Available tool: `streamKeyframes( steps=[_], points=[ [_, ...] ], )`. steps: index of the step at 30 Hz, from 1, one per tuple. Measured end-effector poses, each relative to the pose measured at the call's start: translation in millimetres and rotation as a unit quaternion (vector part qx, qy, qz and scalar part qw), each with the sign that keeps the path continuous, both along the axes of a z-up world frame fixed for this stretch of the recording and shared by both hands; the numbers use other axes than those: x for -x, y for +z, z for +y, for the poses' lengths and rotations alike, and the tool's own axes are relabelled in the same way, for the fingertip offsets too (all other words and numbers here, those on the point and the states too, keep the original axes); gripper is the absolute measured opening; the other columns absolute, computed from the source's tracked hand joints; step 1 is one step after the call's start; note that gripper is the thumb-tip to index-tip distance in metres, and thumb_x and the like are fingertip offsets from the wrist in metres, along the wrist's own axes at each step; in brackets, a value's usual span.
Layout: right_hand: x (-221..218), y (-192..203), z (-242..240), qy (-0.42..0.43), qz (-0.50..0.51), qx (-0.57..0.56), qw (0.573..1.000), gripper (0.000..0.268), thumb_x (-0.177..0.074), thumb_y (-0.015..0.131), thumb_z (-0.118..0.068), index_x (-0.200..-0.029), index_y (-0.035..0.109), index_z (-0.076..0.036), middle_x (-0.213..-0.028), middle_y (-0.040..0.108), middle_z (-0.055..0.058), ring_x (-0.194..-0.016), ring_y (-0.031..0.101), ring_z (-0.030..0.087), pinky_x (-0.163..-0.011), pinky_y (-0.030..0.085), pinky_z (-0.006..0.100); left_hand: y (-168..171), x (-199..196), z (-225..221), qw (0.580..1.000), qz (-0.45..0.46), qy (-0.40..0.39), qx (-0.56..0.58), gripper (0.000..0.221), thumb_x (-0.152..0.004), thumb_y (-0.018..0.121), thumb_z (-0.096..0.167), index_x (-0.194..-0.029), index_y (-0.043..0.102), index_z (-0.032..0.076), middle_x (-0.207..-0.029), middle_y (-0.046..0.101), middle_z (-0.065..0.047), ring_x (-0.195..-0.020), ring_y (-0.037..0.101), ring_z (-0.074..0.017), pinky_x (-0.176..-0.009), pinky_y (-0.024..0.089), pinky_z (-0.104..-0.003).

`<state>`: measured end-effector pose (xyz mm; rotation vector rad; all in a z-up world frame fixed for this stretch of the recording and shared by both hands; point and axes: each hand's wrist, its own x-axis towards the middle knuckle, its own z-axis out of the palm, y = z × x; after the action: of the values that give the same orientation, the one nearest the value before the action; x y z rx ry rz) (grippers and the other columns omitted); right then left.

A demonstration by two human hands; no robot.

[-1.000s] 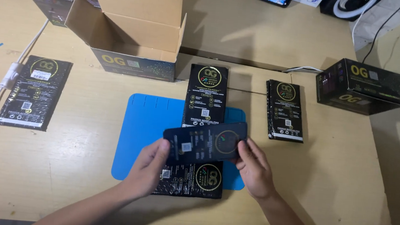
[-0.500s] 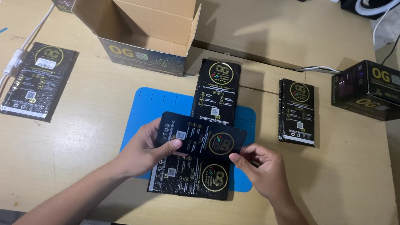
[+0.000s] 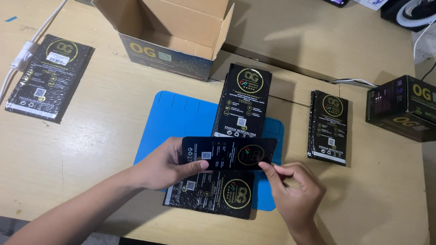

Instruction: Inspecting, marking, and packaging a phone display assembly.

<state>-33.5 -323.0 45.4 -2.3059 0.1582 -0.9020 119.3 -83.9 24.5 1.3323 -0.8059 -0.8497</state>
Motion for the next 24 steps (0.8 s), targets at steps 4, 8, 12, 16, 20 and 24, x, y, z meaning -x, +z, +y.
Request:
streamKeyframes(
  steps=[4,8,12,16,20,24],
  points=[
    [-0.7,4.6,4.9,0.012,-0.017,0.113,0.993,0.029,-0.076,0.091,-0.003,-0.070,0.063,0.000,-0.063,0.063,0.008,-0.053,0.056,0.013,-0.047,0.046,0.024,-4.3,1.9,-1.7,0.999,0.038,0.013,-0.015,0.036,-0.103,0.065,0.015,-0.074,0.044,0.017,-0.065,0.034,0.008,-0.057,0.033,-0.0070,-0.060,0.044,-0.023],
    [5.5,-23.7,-3.9,0.047,-0.045,0.188,0.980,0.026,-0.079,0.089,-0.008,-0.071,0.064,-0.005,-0.062,0.063,0.005,-0.054,0.056,0.012,-0.050,0.047,0.024,4.3,2.2,-4.8,0.996,0.082,0.015,-0.015,0.040,-0.101,0.062,0.013,-0.071,0.035,0.019,-0.058,0.024,0.008,-0.048,0.029,-0.0059,-0.101,0.069,-0.044],
    [12.1,-35.7,-3.2,0.211,-0.074,0.238,0.945,0.027,-0.081,0.090,-0.012,-0.074,0.064,-0.010,-0.062,0.060,-0.001,-0.047,0.051,0.008,-0.040,0.046,0.022,-3.6,3.0,-6.1,0.985,0.169,0.024,0.010,0.037,-0.097,0.067,0.009,-0.072,0.040,0.015,-0.065,0.037,0.004,-0.063,0.055,-0.0101,-0.100,0.069,-0.047],
    [9.8,-2.2,6.7,0.328,-0.046,0.230,0.915,0.028,-0.081,0.093,-0.009,-0.075,0.065,-0.008,-0.061,0.060,0.001,-0.048,0.049,0.011,-0.043,0.039,0.025,2.2,0.3,-5.7,0.984,0.174,0.022,0.043,0.010,-0.095,0.068,0.011,-0.096,0.069,0.002,-0.104,0.078,-0.017,-0.103,0.079,-0.0313,-0.094,0.069,-0.041],
    [7.5,1.8,-2.0,0.361,-0.058,0.203,0.908,0.031,-0.083,0.090,-0.007,-0.071,0.062,-0.009,-0.059,0.055,0.000,-0.047,0.043,0.011,-0.043,0.035,0.024,6.6,-4.9,-0.1,0.995,0.084,0.022,0.042,0.017,-0.097,0.068,0.017,-0.082,0.069,0.008,-0.085,0.076,-0.005,-0.084,0.078,-0.0201,-0.077,0.067,-0.032],
    [12.1,-22.0,-27.9,0.322,-0.092,0.156,0.929,0.020,-0.086,0.083,-0.021,-0.078,0.066,-0.014,-0.061,0.062,-0.004,-0.046,0.051,0.004,-0.039,0.045,0.020,12.7,-9.8,6.0,0.996,0.063,0.001,0.066,0.016,-0.098,0.067,0.018,-0.087,0.069,0.006,-0.085,0.076,-0.006,-0.078,0.076,-0.0198,-0.069,0.065,-0.031]
  ],
)
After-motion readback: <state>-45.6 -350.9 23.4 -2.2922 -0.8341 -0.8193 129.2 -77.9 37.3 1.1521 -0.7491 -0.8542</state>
